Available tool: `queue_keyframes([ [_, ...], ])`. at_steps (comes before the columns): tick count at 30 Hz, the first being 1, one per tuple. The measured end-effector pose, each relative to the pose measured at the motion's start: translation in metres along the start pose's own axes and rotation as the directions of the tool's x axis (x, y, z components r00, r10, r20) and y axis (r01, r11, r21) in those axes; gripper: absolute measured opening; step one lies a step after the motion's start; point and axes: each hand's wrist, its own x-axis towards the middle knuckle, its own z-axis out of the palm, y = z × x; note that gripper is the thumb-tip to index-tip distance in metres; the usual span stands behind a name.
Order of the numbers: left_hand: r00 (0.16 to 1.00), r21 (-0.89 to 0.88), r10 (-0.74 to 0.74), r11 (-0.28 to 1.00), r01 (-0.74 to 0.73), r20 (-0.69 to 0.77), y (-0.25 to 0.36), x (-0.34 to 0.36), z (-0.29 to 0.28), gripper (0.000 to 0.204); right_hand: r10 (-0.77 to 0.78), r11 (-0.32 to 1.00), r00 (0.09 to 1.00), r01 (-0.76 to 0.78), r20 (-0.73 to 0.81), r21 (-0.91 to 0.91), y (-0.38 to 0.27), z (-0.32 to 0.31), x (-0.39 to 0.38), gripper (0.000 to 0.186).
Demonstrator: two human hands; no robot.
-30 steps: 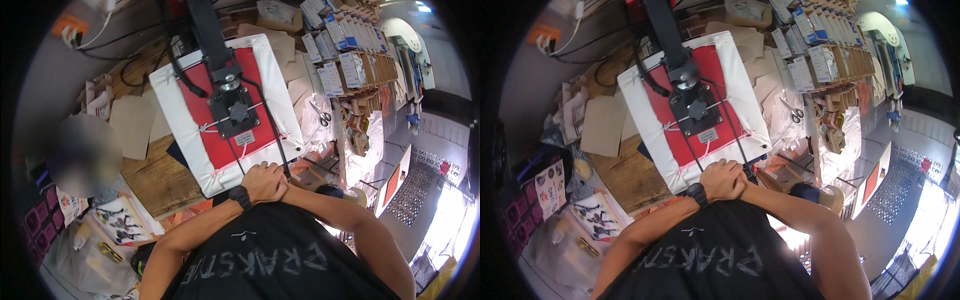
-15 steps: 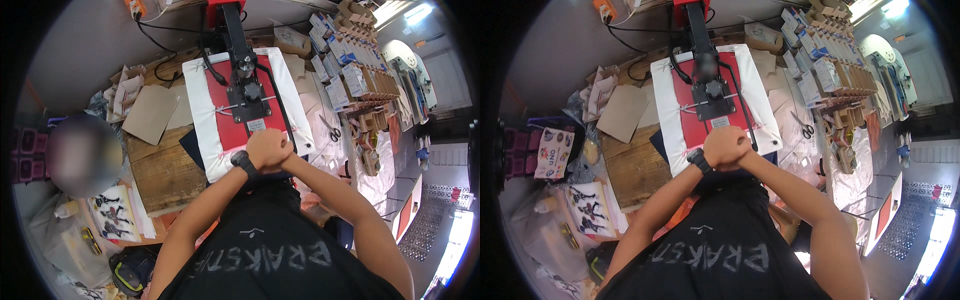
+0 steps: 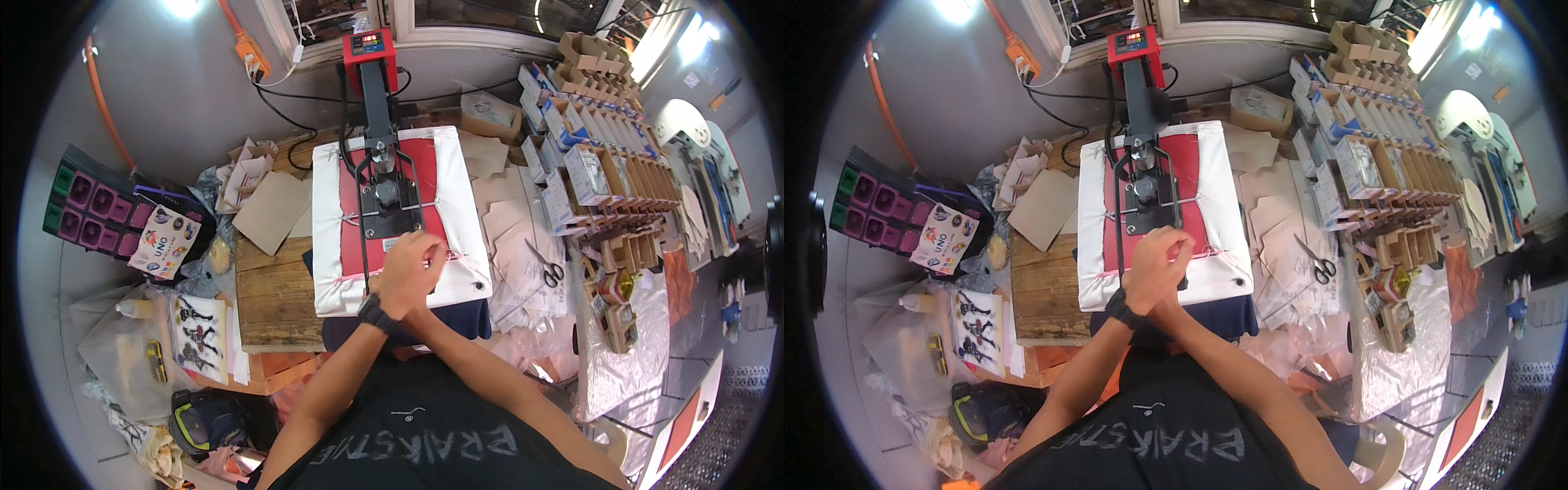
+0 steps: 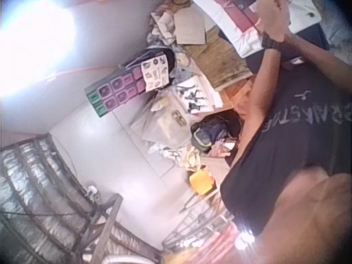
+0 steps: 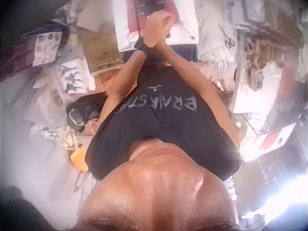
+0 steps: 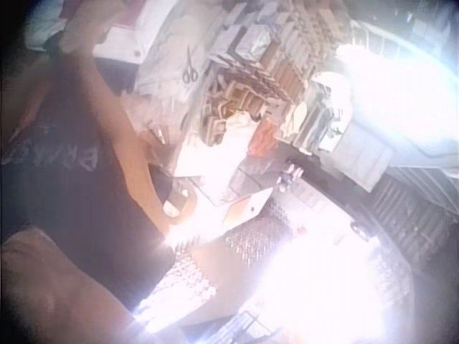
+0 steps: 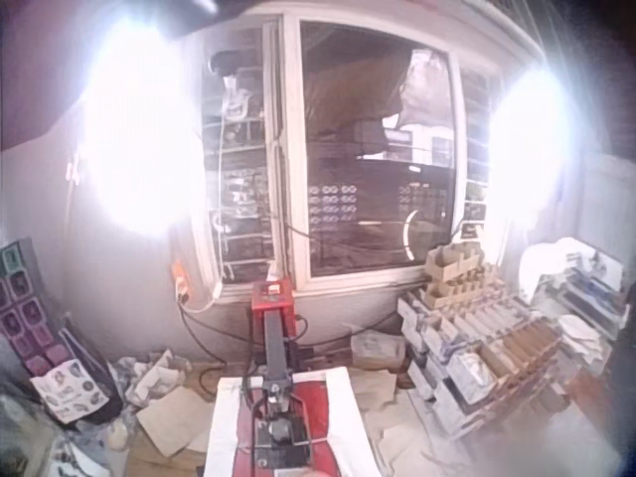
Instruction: The person places labels and vinyl decals onto a navy blue shirt by hand, cuts a decal with shears, and then secures them to the fabric using a heat press machine.
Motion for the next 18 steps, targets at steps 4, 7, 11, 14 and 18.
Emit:
queue_keyframes([
  [4,0.991,-0.222,0.079,0.974,-0.052,0.112,0.045,0.056,0.047,0.009,0.003,1.0,0.999,-0.001,-0.051,0.026,0.004,0.004,-0.009,0.016],
  [7,0.935,-0.34,0.184,0.938,-0.074,0.303,0.045,0.084,0.097,0.014,-0.014,0.999,0.997,0.018,-0.077,0.045,0.0,0.009,-0.017,0.017],
  [11,0.84,-0.086,0.2,0.98,-0.181,0.505,0.027,0.043,0.144,0.016,-0.032,0.999,0.994,0.034,-0.102,0.017,0.006,0.006,-0.013,0.017],
  [14,0.755,-0.204,0.247,0.967,-0.153,0.607,0.045,0.048,0.145,0.018,-0.016,0.998,0.998,0.019,-0.06,0.052,0.018,0.002,-0.004,0.017],
  [18,0.821,-0.2,0.223,0.97,-0.136,0.526,0.036,0.061,0.142,0.023,-0.081,0.996,0.997,0.081,-0.016,0.025,0.015,0.0,-0.005,0.018],
])
